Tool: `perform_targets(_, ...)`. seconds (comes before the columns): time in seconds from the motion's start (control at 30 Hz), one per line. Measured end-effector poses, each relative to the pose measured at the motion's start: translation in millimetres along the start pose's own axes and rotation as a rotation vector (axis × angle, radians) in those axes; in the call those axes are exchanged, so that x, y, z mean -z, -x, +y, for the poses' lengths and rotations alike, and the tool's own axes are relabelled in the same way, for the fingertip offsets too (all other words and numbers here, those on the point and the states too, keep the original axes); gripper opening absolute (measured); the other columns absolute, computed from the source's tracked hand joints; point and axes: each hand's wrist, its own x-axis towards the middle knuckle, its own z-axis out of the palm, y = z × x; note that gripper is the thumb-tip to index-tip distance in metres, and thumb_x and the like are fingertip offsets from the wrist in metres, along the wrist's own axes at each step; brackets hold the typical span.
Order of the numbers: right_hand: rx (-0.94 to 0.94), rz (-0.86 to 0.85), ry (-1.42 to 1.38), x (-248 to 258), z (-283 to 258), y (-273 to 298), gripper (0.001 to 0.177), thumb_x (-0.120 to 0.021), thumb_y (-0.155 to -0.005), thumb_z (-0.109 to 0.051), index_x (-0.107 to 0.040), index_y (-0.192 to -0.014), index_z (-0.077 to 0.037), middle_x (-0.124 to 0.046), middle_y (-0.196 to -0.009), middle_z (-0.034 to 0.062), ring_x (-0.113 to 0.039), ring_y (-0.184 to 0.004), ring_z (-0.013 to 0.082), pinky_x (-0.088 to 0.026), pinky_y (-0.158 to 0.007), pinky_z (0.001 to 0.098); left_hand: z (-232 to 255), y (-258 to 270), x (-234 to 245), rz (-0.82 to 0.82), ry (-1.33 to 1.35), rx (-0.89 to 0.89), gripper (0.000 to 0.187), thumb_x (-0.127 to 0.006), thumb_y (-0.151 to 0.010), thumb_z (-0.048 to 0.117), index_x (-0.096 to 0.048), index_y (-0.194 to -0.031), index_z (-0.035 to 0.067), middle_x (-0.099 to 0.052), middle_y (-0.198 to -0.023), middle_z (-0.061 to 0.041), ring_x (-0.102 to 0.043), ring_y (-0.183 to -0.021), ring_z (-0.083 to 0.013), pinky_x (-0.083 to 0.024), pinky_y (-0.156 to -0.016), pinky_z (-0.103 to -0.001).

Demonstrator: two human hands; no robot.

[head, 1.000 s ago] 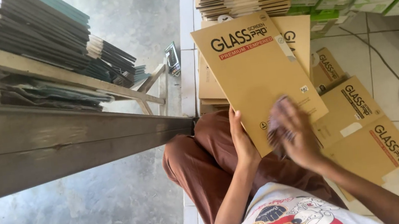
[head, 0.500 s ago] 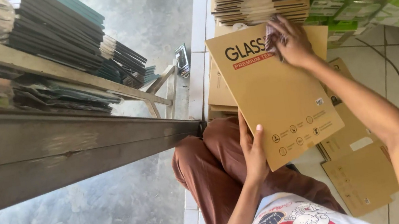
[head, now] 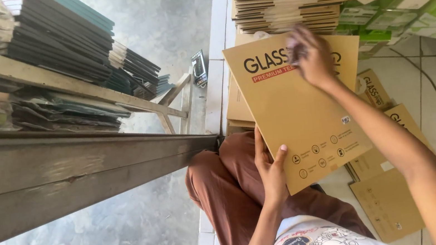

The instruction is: Wiping down individual screen protector packages with a cloth to clean them.

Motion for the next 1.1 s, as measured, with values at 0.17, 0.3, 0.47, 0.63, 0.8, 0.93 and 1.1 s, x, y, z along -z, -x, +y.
perform_targets(0.17,-0.137,0.086,0.304,42.2,-3.6,113.8,0.047,-0.066,-0.104,-0.011,-0.055,-0.15,-0.013,-0.05,-0.157,0.0137,-0.044,-0.143,0.0358,-0.035,-0.121,0.0504,8.1,-0.1,-11.3,0.041,-0.018,0.034,0.073,-0.06,-0.099,0.005,-0.024,-0.162,0.009,-0.052,-0.151,-0.013,-0.057,-0.129,-0.0188,-0.047,-0.105,-0.03)
perform_targets(0.3,-0.165,-0.069,-0.007,81.5,-110.4,174.7,0.057,-0.056,-0.099,-0.008,-0.047,-0.156,-0.014,-0.04,-0.163,0.0125,-0.039,-0.148,0.0375,-0.031,-0.123,0.0506,0.5,-0.2,-20.1,0.032,0.198,0.032,0.063,-0.047,-0.106,0.031,-0.03,-0.161,0.007,-0.049,-0.153,-0.012,-0.052,-0.135,-0.02,-0.043,-0.111,-0.034)
perform_targets(0.47,0.095,-0.185,-0.194,106.9,-182.6,143.6,0.064,-0.061,-0.087,-0.016,-0.049,-0.15,-0.018,-0.033,-0.163,0.0169,-0.031,-0.15,0.0413,-0.021,-0.122,0.0593,-13.0,2.5,-29.7,-0.014,0.349,0.013,0.065,-0.034,-0.108,0.044,-0.033,-0.161,0.006,-0.047,-0.158,-0.008,-0.049,-0.142,-0.0189,-0.037,-0.12,-0.034)
perform_targets(0.63,0.341,-0.204,-0.184,63.5,-152.5,23.6,0.058,-0.068,-0.09,-0.014,-0.058,-0.145,-0.031,-0.035,-0.167,0.0074,-0.033,-0.154,0.0341,-0.027,-0.125,0.0561,-18.8,-3.4,-32.8,-0.076,0.409,0.175,0.064,-0.039,-0.114,0.038,-0.034,-0.159,-0.008,-0.055,-0.142,-0.018,-0.059,-0.12,-0.0232,-0.052,-0.101,-0.037)
perform_targets(0.8,0.139,-0.127,-0.337,21.0,-113.3,-47.4,0.05,-0.065,-0.102,-0.012,-0.057,-0.149,-0.028,-0.038,-0.168,0.0056,-0.037,-0.155,0.0313,-0.031,-0.129,0.0503,23.9,0.6,-65.9,-0.103,0.109,-0.052,0.091,-0.052,-0.083,-0.01,-0.023,-0.166,0.013,-0.051,-0.146,-0.01,-0.058,-0.113,-0.0165,-0.05,-0.093,-0.031)
perform_targets(0.93,0.084,-0.162,-0.251,60.8,-121.1,36.2,0.056,-0.063,-0.101,-0.012,-0.048,-0.155,-0.018,-0.036,-0.166,0.0123,-0.035,-0.151,0.0344,-0.026,-0.125,0.0493,43.4,-9.1,-57.8,0.014,0.19,0.12,0.095,-0.047,-0.079,-0.012,-0.027,-0.167,0.018,-0.054,-0.141,-0.019,-0.059,-0.108,-0.024,-0.053,-0.09,-0.034)
perform_targets(1.1,0.054,-0.222,-0.317,109.0,-138.2,170.4,0.059,-0.058,-0.092,-0.016,-0.05,-0.151,-0.017,-0.03,-0.167,0.0125,-0.027,-0.154,0.0364,-0.02,-0.125,0.0523,50.1,-8.5,-57.9,-0.063,0.174,0.006,0.081,-0.055,-0.088,-0.002,-0.029,-0.164,0.015,-0.041,-0.162,-0.007,-0.046,-0.141,-0.0221,-0.041,-0.112,-0.033)
